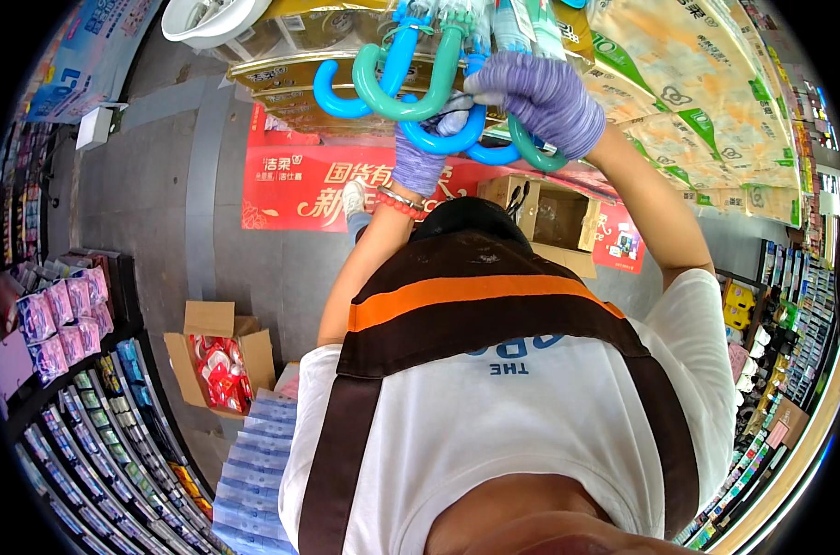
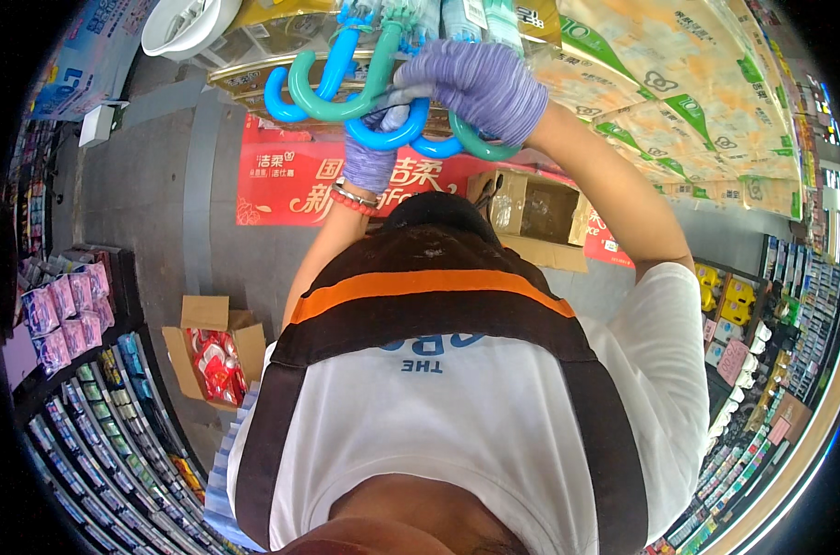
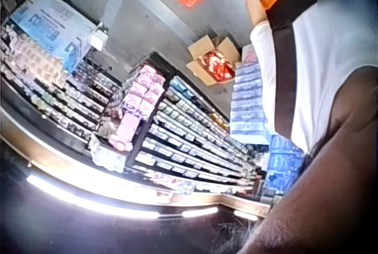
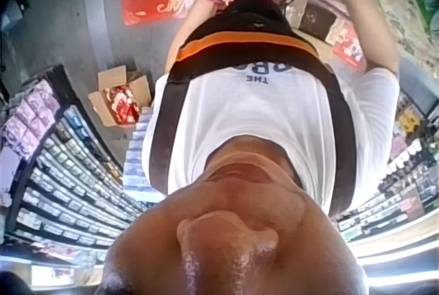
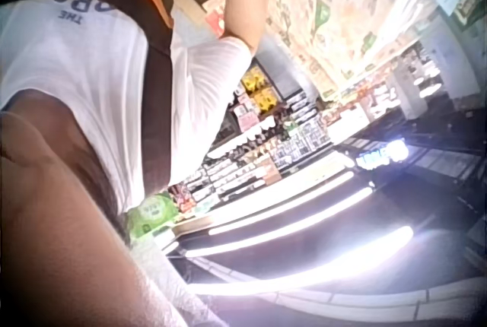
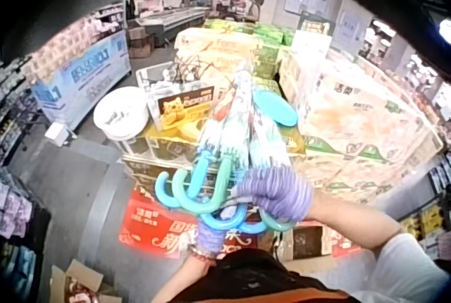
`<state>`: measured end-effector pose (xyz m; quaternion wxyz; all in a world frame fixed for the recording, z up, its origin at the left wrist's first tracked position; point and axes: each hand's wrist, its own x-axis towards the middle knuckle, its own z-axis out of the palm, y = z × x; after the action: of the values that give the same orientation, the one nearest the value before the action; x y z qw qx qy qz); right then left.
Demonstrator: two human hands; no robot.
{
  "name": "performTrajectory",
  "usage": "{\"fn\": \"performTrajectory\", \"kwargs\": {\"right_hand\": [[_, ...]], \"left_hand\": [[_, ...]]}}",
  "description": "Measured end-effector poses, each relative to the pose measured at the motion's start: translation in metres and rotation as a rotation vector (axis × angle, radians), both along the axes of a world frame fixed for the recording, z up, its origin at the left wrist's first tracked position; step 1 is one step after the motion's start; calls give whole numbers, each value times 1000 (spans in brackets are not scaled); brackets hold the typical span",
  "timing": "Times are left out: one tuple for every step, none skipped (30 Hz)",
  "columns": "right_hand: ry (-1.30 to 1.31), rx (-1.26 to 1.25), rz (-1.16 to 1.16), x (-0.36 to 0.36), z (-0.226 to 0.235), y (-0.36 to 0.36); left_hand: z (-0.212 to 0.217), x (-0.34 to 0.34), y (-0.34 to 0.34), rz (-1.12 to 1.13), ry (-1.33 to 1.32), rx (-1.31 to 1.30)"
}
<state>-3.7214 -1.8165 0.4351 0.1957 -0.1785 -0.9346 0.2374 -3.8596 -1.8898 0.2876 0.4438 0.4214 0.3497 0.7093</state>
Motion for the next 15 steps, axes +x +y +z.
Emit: {"fn": "performTrajectory", "kwargs": {"right_hand": [[12,133,103,1,-3,3],[1,144,87,1,-3,0],[22,108,68,1,-2,-1],[42,70,49,0,-3,-2],[61,33,29,1,-3,-3],[56,-28,3,2,-3,-4],[53,-90,-21,3,-3,-6],[48,-151,-46,4,-2,-8],[14,-202,-70,4,1,-11],[-19,-252,-95,5,7,-14],[-52,-301,-120,5,10,-15],[-4,-336,-111,6,7,-14],[45,-372,-110,8,1,-12],[94,-407,-109,9,-1,-11],[83,-438,-169,12,2,-13]], "left_hand": [[-3,0,3,-86,-186,4],[-5,1,5,-172,-372,8],[-8,2,7,-189,-386,28],[-7,2,8,-208,-400,46],[-7,0,8,-157,-242,78],[-6,0,9,-105,-84,110],[-6,1,9,-115,-106,112],[-6,2,9,-125,-129,114],[-7,3,10,-136,-152,116],[-12,2,15,-214,-251,112],[-17,1,23,-293,-351,107],[-23,-2,26,-303,-302,123],[-22,-5,28,-318,-255,137],[-21,-11,27,-264,-60,172],[-20,-12,26,-220,43,174]]}}
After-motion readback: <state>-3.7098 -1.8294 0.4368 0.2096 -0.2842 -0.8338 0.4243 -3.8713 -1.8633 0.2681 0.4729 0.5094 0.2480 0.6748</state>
